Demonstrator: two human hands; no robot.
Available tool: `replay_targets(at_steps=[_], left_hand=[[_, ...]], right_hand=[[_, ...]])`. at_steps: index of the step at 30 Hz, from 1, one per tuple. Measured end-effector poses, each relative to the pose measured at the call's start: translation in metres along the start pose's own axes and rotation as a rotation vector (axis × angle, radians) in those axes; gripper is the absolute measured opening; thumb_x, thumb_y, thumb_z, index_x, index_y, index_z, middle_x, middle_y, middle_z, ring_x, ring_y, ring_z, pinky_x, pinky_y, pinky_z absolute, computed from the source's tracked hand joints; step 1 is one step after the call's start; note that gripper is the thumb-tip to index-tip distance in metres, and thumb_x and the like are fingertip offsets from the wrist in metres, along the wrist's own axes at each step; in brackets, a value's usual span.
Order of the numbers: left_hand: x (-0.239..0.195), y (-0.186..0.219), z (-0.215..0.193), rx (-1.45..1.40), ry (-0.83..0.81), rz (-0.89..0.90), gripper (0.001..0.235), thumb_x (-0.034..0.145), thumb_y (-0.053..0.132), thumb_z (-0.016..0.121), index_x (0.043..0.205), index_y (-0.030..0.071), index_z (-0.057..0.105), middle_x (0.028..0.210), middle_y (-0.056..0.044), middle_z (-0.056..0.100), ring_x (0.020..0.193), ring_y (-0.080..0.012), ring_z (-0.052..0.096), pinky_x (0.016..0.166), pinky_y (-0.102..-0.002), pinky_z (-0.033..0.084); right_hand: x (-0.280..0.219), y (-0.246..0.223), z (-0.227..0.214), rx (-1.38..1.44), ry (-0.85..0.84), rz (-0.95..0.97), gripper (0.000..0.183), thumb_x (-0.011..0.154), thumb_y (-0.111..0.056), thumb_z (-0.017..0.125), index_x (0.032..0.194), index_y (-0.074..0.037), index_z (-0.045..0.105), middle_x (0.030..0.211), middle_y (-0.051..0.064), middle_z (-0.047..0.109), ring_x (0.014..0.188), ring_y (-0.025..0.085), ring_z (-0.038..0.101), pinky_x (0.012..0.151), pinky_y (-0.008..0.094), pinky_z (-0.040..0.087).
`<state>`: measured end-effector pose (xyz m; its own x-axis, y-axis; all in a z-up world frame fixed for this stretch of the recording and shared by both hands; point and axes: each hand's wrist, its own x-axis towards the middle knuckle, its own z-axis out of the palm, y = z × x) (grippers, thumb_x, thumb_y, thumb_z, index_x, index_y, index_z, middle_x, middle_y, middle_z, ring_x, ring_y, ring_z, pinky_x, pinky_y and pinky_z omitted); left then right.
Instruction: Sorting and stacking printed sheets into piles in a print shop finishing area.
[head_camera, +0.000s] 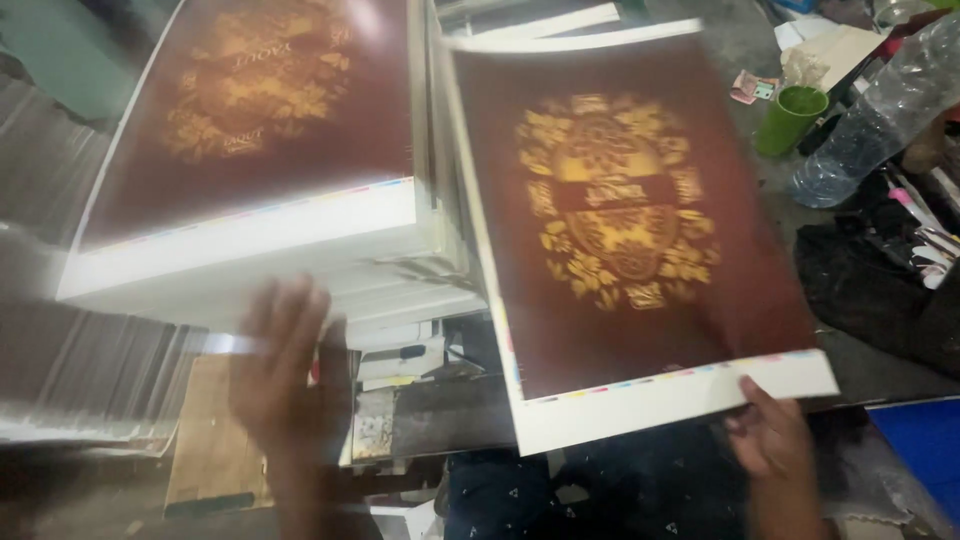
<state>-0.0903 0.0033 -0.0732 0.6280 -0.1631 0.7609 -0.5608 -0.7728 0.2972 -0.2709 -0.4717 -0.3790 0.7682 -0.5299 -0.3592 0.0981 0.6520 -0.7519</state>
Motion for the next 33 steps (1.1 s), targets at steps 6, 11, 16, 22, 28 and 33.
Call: replay_targets(at_steps=[6,11,16,22,28,33], left_hand=[[0.066,-0.022,0.032,0.364,-0.04,0.215,0.064,0.103,0.045,0.068,0.145,-0.001,0.056,0.158,-0.027,0.047,0.151,-0.0418,0.036,0.124,-0.063,0.025],[0.069,-0.021,0.028,0.393,-0.197,0.237,0.077,0.099,0.053,0.067,0.146,-0.006,0.051,0.15,-0.027,0.055,0.141,-0.0408,0.049,0.117,-0.061,0.035],[0.066,-0.007,0.009,0.334,-0.187,0.253,0.052,0.102,0.035,0.074,0.139,0.0,0.061,0.142,-0.021,0.065,0.131,-0.0382,0.062,0.106,-0.05,0.052],[0.067,-0.006,0.01,0.274,-0.07,0.286,0.033,0.103,0.02,0.076,0.13,0.002,0.069,0.133,-0.019,0.071,0.125,-0.0364,0.069,0.103,-0.045,0.058],[0.064,-0.014,0.015,0.267,-0.034,0.29,0.03,0.104,0.017,0.078,0.128,0.003,0.07,0.132,-0.017,0.072,0.123,-0.0334,0.071,0.103,-0.042,0.059],[0.067,-0.018,0.01,0.271,-0.018,0.325,0.026,0.107,0.016,0.075,0.13,0.005,0.069,0.131,-0.014,0.073,0.121,-0.0303,0.073,0.097,-0.039,0.061]], right_hand=[[-0.005,-0.001,-0.075,-0.021,0.004,-0.199,0.014,0.106,-0.008,0.065,0.115,-0.01,0.056,0.1,0.004,0.066,0.083,0.014,0.063,0.054,0.027,0.043],[-0.017,-0.004,-0.078,-0.094,0.07,-0.171,0.022,0.102,-0.006,0.064,0.119,-0.016,0.055,0.105,0.002,0.065,0.085,0.014,0.063,0.056,0.029,0.044],[-0.027,-0.008,-0.046,-0.171,-0.005,-0.149,0.037,0.1,-0.008,0.062,0.135,-0.018,0.055,0.109,0.001,0.065,0.082,0.014,0.063,0.053,0.029,0.045],[-0.007,0.001,-0.021,-0.36,0.075,-0.067,0.039,0.099,-0.011,0.062,0.137,-0.013,0.054,0.108,0.006,0.067,0.079,0.018,0.065,0.054,0.033,0.05],[0.051,-0.001,-0.004,-0.479,0.042,-0.067,0.038,0.1,-0.013,0.063,0.136,-0.007,0.053,0.108,0.009,0.067,0.079,0.022,0.067,0.055,0.033,0.051],[0.086,-0.009,0.026,-0.482,0.056,-0.016,0.038,0.104,-0.019,0.061,0.138,-0.007,0.05,0.112,0.011,0.068,0.086,0.023,0.067,0.06,0.035,0.054]])
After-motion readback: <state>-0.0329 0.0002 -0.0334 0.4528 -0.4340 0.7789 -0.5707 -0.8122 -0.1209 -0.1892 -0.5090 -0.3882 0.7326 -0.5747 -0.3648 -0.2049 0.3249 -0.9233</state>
